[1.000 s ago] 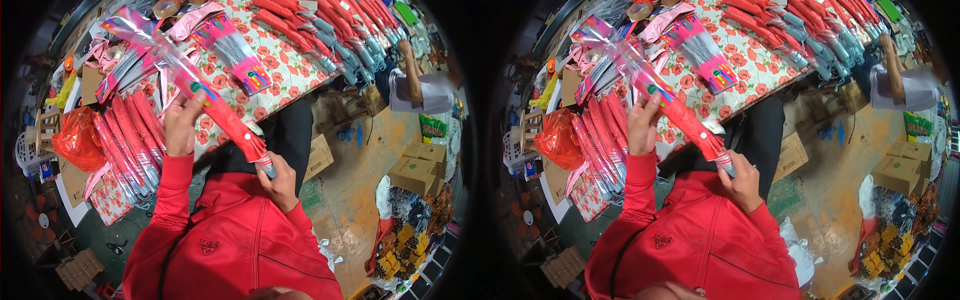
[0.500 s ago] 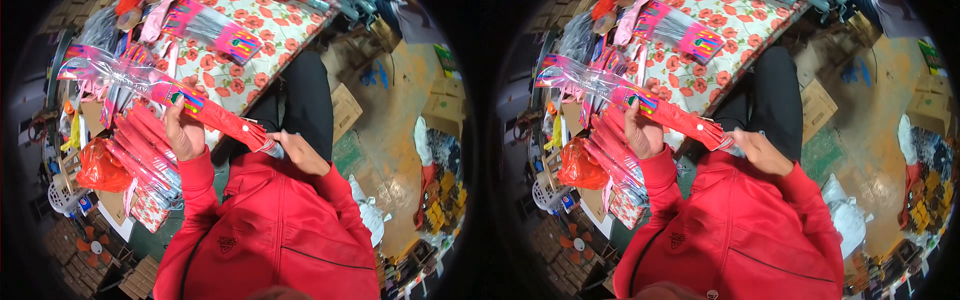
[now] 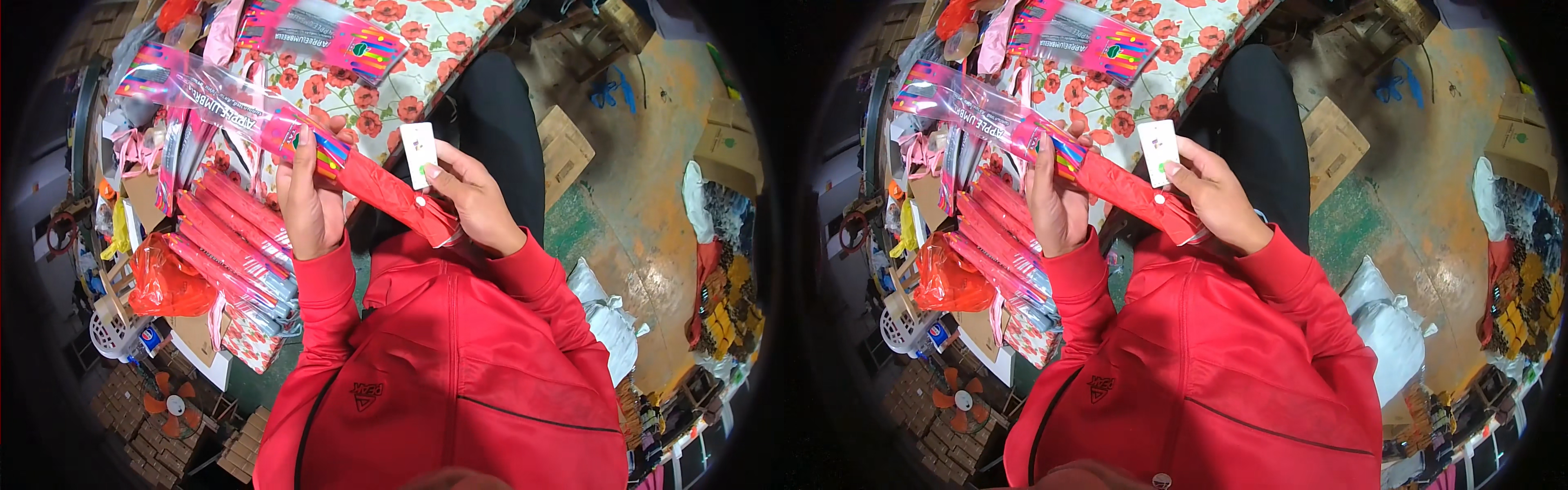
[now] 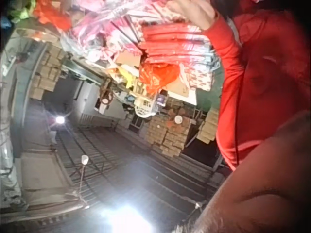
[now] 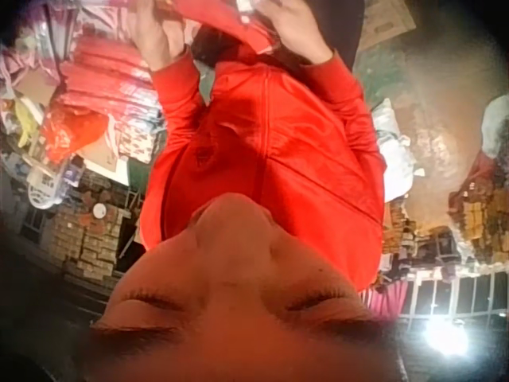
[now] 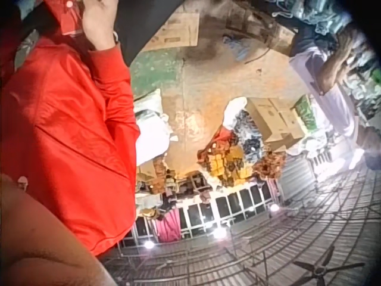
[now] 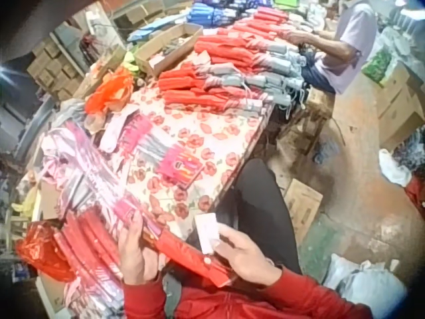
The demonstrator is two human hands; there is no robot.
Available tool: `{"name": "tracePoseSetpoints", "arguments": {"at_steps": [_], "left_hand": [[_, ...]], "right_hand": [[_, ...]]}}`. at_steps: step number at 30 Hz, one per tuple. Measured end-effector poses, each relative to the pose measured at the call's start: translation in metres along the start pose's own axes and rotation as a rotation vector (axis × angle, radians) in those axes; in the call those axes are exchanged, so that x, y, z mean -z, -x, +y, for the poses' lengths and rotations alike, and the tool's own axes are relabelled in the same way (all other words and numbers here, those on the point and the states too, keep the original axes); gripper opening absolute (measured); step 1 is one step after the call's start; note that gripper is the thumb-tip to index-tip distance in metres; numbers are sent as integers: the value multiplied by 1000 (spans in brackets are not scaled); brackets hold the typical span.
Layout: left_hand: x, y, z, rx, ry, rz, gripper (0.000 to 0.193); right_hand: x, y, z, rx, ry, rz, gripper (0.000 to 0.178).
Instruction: The person inserts folded umbrellas into plastic sleeve covers by hand and places the packaged umbrellas onto the table.
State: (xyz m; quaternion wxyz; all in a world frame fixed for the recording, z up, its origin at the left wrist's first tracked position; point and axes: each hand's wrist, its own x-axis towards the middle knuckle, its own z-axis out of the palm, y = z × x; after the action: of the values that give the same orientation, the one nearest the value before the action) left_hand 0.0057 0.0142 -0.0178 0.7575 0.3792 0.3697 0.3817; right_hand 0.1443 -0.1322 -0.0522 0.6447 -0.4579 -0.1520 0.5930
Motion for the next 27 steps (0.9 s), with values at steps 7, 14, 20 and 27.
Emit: {"name": "tracePoseSetpoints", "arguments": {"at_steps": [7, 14, 20, 27], "left_hand": [[-9, 0, 0, 25, -13, 23, 42], [-18, 0, -4, 64, -2, -46, 44], [-15, 22, -19, 61, -6, -164, 42], [-18, 28, -12, -19, 216, -62, 40]], "right_hand": [[-13, -7, 12, 273, 575, -36, 49], [-18, 3, 6, 445, 886, -84, 56], [-24, 16, 6, 309, 810, -48, 59], [-18, 18, -6, 125, 451, -187, 56]]}}
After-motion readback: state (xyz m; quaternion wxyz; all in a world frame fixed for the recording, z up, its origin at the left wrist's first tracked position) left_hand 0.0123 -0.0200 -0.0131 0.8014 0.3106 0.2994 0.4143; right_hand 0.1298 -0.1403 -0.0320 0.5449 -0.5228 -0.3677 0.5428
